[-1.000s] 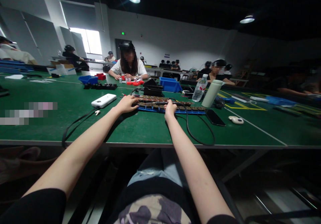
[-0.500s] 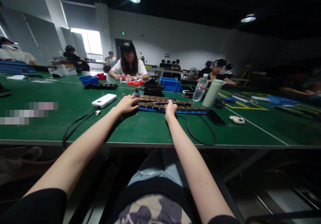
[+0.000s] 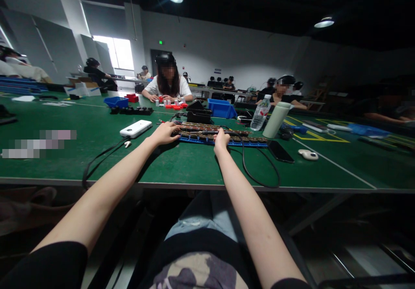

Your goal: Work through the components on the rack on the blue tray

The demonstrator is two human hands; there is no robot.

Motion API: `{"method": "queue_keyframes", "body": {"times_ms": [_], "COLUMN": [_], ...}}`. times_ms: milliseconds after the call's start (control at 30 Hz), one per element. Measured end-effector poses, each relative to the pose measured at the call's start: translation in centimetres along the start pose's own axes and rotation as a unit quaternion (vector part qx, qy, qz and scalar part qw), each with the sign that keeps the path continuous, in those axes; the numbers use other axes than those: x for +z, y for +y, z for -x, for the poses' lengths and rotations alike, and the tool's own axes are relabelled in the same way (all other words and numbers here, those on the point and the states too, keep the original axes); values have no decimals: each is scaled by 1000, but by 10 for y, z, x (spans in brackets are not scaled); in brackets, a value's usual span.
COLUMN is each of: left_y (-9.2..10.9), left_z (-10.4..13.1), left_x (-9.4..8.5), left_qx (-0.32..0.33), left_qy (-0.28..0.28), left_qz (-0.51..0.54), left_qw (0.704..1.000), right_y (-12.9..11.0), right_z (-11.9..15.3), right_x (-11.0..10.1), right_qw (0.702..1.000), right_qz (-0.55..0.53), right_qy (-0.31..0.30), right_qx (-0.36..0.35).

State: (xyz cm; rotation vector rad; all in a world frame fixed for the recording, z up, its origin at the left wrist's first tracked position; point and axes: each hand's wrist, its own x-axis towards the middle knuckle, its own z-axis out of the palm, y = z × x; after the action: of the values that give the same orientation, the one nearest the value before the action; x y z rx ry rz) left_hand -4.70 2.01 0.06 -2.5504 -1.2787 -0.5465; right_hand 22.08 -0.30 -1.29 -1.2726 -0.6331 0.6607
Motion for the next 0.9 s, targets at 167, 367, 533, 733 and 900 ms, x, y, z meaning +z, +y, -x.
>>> {"method": "queue_keyframes", "body": {"times_ms": [167,367,533,733,900], "left_y": [0,0,0,0,1], "left_z": [0,-1,-1,-1,-1], "left_x": [0,-1,0,-2,-1], "left_qx": [-2,3,7,-1,1], "left_qy": [0,-2,1,1,5], "left_qz": [-3,-4,-1,7,10], "left_qw": [1000,1000,1000,1000,1000], "right_y": [-8,-9,-7,-7,-5], "right_z": [7,7,6,7,4], "right_x": [0,-1,0,0,1], "right_qw": [999,999,1000,999,1000], "right_qz": [8,10,5,1,-4], "right_qy": [16,22,5,28,10], "right_qx": [26,31,18,38,20]}}
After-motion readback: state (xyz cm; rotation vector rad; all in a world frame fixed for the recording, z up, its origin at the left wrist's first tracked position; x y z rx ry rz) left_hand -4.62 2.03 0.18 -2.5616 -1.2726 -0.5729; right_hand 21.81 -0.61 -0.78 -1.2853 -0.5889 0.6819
